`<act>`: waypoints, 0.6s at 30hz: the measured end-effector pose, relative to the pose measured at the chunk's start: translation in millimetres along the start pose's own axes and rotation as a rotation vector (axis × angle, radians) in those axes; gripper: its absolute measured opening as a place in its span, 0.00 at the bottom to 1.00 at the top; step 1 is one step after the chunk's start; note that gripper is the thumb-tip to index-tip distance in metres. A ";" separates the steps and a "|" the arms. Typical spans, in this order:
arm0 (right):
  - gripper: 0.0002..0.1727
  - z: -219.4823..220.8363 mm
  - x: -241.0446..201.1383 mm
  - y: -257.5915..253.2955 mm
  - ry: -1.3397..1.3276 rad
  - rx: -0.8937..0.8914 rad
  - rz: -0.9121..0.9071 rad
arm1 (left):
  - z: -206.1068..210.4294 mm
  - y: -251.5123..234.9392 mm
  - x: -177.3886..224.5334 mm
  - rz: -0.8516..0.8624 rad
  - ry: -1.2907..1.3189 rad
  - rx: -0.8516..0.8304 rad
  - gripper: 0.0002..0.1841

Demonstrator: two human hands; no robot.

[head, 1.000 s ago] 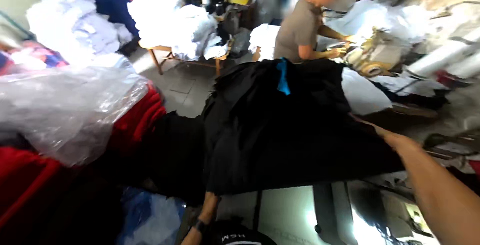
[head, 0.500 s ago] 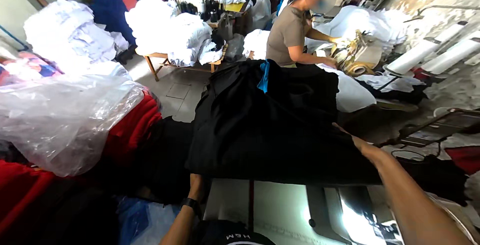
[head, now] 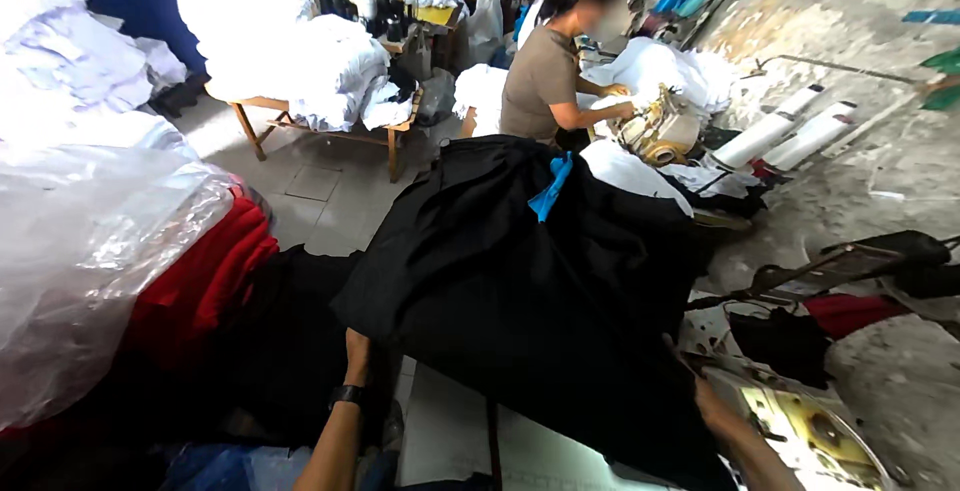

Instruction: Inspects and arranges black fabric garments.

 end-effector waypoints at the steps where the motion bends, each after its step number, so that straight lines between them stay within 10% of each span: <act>1: 0.35 -0.8 -4.2 1.4 0.009 0.004 0.024 | -0.5 1.9 -3.5 -0.007 0.007 0.005 0.30; 6: 0.38 -25.5 -5.9 -32.3 0.074 -0.124 0.062 | -14.5 11.6 -42.0 -0.139 0.284 0.079 0.45; 9: 0.37 -67.8 -22.1 -79.7 -0.029 0.256 0.141 | -22.6 37.5 -80.6 -0.367 0.455 0.143 0.38; 14: 0.30 -55.1 -90.3 -151.1 -0.170 0.102 -0.237 | 12.1 92.8 -89.7 -0.449 0.434 0.045 0.30; 18: 0.25 -67.1 -69.1 -113.1 -0.051 0.147 -0.092 | 38.7 116.4 -73.5 -0.421 0.504 0.105 0.31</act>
Point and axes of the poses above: each hand's wrist, its own y-axis away from the middle knuckle, its own z-axis out of the palm, x = y × z, the point moved 9 cm from there along -y, towards the middle knuckle, and after that the axes turned 13 degrees about y, right-handed, at the moved point
